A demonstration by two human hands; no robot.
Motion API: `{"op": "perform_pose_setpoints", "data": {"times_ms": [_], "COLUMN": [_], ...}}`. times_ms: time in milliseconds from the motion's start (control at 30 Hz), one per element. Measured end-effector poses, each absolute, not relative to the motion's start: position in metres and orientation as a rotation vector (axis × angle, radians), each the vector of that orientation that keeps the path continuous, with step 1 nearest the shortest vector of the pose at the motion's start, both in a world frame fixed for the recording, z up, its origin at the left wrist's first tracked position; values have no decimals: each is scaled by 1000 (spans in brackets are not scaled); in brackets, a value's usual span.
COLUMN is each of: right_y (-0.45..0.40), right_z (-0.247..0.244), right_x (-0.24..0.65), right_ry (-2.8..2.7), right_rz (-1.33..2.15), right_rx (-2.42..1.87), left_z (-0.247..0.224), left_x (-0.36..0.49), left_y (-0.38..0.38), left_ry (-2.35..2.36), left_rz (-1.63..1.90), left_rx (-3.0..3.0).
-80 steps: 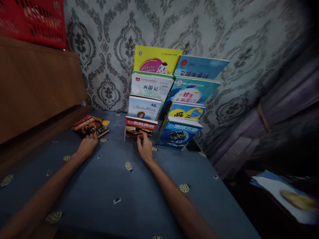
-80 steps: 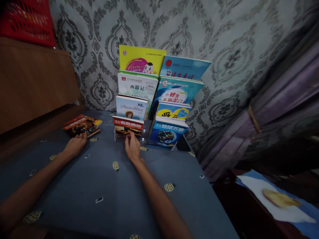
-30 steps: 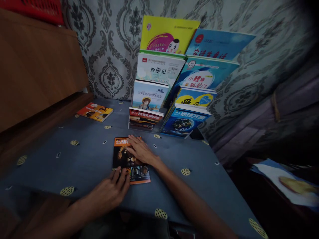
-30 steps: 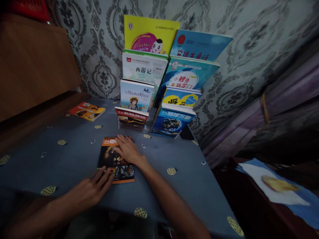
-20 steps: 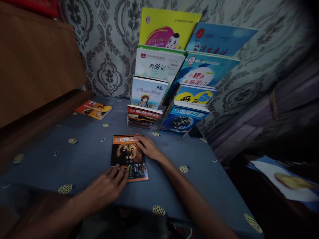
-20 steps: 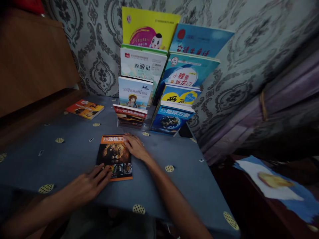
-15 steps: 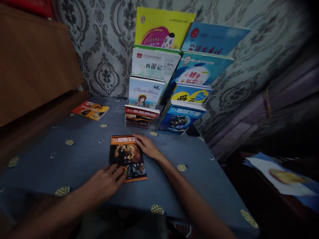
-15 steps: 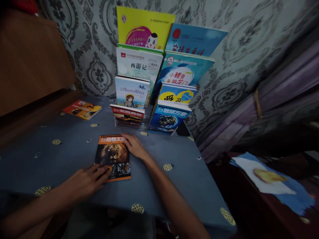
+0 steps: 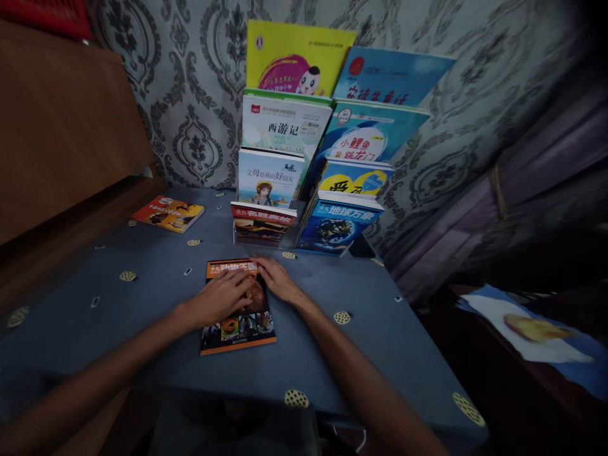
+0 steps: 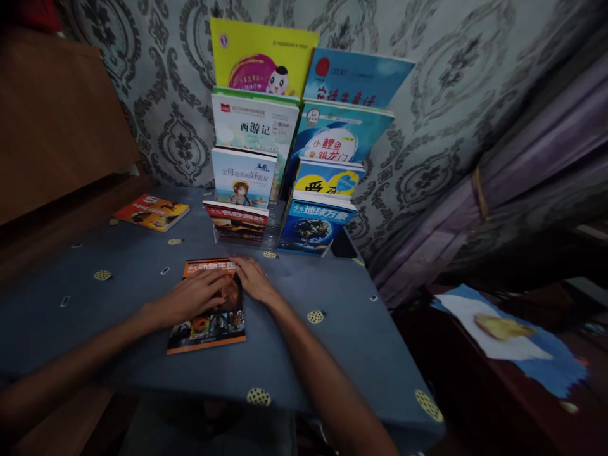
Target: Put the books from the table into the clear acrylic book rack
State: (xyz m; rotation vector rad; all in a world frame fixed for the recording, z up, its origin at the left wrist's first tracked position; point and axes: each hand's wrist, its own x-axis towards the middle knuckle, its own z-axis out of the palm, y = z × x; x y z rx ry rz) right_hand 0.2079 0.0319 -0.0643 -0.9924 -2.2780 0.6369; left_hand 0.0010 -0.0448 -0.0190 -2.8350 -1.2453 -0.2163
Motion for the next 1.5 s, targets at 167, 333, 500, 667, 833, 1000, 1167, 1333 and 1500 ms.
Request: {"op": "perform_pose_setpoints", "data": {"times_ms": [167, 333, 500, 667, 833, 1000, 1167, 1333, 1500], "right_y": [34, 35, 34, 35, 35, 28, 22, 22, 22], "right_z": [-66, -68, -66, -64, -56, -49, -46, -46, -46], "right_x": [210, 212, 210, 210, 214, 213, 209, 209, 209], "right_ry": [-2252, -2232, -2216, -2192, -2084, -1972, -1941, -1909, -1910], "right_rz": [705, 738, 728, 697, 713, 806, 844, 862, 844], "right_rx": [-997, -994, -994, -1042, -1120, -1128, -1085, -1082, -1093], "left_z": [-28, -25, -15, -6, 2, 4, 0, -7, -7], "left_x": [10, 13, 15, 19, 10, -9, -7, 19, 33], "left_y": [-25, -32, -57, -77, -81, -75, -66, -57, -54], "left_ry": [-1318, -1189, -1024, -970, -982, -1202, -1456, -1529, -1480], "left_rz": [-220, -195, -255, -318, -392, -419, -463, -248, -47], "left_rx": [-2872, -2992, -3117, -3197, -3186, -3109, -2935, -2708, -2623]}}
